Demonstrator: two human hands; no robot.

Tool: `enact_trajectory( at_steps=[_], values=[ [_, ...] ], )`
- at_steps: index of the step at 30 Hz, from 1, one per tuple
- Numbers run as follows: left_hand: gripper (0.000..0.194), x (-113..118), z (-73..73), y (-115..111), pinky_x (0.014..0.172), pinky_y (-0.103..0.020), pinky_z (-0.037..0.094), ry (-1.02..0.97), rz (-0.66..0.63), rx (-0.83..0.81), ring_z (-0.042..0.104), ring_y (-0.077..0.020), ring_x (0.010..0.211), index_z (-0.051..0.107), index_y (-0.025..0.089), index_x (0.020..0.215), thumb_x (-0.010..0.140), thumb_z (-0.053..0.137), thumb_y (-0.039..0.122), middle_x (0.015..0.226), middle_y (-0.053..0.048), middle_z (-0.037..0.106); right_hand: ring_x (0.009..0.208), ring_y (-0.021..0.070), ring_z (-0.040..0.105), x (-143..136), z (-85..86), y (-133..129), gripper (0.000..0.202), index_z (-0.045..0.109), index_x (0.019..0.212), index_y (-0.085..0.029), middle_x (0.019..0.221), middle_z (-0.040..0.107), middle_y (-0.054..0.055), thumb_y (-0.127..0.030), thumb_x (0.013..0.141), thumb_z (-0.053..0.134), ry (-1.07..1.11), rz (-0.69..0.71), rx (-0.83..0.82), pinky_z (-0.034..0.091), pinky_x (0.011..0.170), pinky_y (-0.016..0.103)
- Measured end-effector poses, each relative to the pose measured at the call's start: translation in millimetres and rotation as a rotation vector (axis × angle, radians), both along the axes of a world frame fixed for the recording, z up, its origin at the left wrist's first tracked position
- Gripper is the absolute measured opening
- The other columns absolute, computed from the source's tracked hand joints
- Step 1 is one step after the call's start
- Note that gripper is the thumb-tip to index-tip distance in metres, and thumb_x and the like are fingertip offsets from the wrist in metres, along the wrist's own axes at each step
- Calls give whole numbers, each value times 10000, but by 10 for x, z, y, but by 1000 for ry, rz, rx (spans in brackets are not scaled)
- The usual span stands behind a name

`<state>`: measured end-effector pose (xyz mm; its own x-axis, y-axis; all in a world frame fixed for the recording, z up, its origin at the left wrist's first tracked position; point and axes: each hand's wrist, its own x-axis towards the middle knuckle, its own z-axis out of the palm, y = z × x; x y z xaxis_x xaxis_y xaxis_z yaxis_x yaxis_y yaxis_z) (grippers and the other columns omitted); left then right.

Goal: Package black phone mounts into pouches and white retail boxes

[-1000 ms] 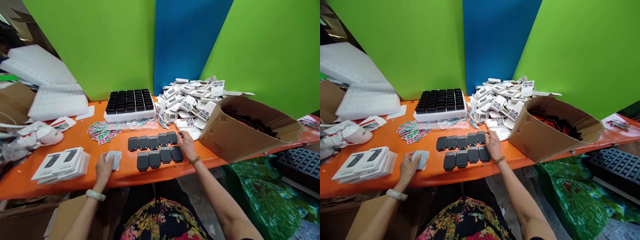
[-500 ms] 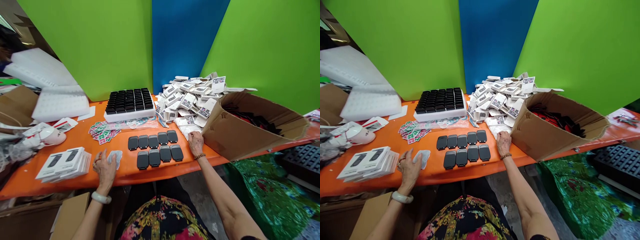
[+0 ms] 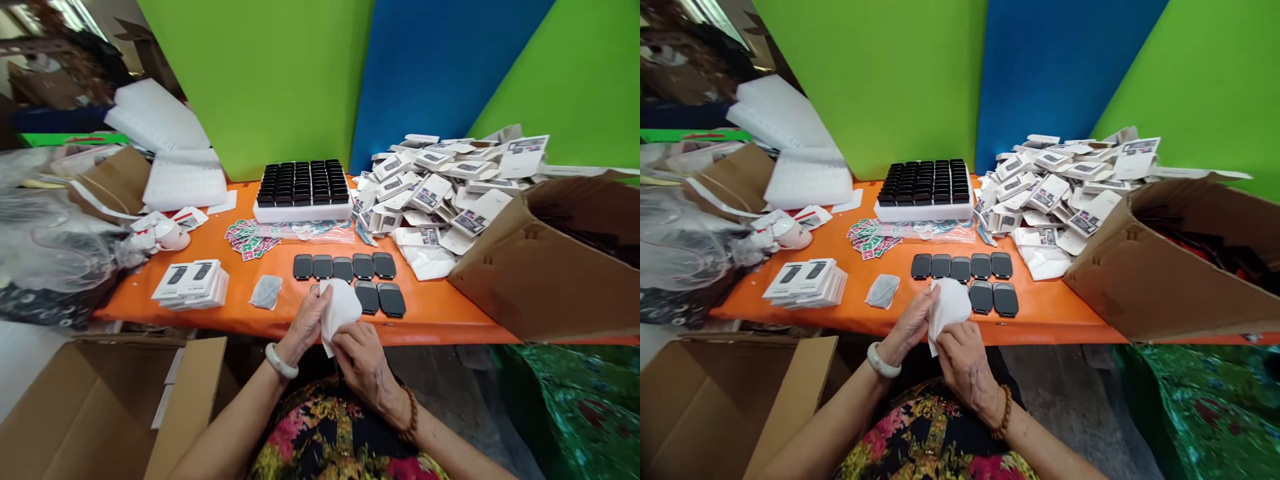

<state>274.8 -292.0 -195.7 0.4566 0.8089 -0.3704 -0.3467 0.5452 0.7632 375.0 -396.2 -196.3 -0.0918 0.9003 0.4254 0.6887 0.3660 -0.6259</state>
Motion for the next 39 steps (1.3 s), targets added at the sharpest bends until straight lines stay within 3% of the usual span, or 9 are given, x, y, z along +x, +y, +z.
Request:
enact_trajectory(
  at_steps=[4,8,11,14,17,23,29,34,39],
  values=[
    [416,-242,-6,13,548,-198,386,102,125,19,493,-70,539,634,112,680,516,864,417,602,23,605,880,205,568,-29,-16,48,67,585,945,-216,921,633,62,-208,890,548,183,41,-45,430,779,347],
    [380,-418,66,-87,555,-197,381,116,40,36,497,-67,535,643,107,670,532,864,384,600,15,612,1050,247,533,114,-40,321,443,520,1189,-213,1166,557,116,-385,804,658,455,-206,-120,441,871,389],
    [348,-500,112,-148,563,-192,374,105,-33,69,500,-67,549,652,108,689,567,850,367,608,14,613,957,223,577,191,-19,497,494,569,1146,-226,1116,598,88,-481,741,692,741,13,-481,465,796,350],
    [334,-568,127,-166,564,-186,366,103,-33,87,484,-61,553,628,116,660,571,849,349,592,28,593,662,142,549,184,-3,546,389,617,907,-202,803,617,16,-497,684,740,1029,198,-779,419,601,263],
    [348,-610,125,-176,592,-188,387,72,46,91,501,-68,582,576,129,612,565,854,332,609,32,595,533,84,402,120,-36,515,372,555,714,-180,616,500,-37,-490,678,757,1102,164,-767,314,523,223],
    [371,-557,52,-293,616,-218,441,-99,198,-96,536,-91,581,572,149,680,592,834,396,642,19,617,571,104,333,-78,-179,441,425,503,615,-180,603,413,-27,-542,810,611,972,109,-625,280,538,239],
    [368,-704,-102,-366,570,-218,402,21,-32,-79,495,-86,549,627,139,797,690,752,468,642,11,590,613,134,440,-130,-249,350,391,547,710,-199,673,512,-3,-575,765,638,1259,153,-772,395,624,269],
    [216,-1057,-44,-188,576,-222,362,466,-284,327,470,-96,565,636,149,748,737,696,356,610,33,562,654,140,487,66,-244,432,353,562,725,-188,696,535,4,-517,851,562,755,319,-769,401,629,260],
    [110,-1188,-40,-87,713,-276,399,931,-399,797,541,-160,720,647,163,715,788,604,231,734,-21,625,940,239,536,172,-247,766,227,560,1043,-190,1011,584,99,-331,865,575,-10,93,-353,418,828,356]
  ],
)
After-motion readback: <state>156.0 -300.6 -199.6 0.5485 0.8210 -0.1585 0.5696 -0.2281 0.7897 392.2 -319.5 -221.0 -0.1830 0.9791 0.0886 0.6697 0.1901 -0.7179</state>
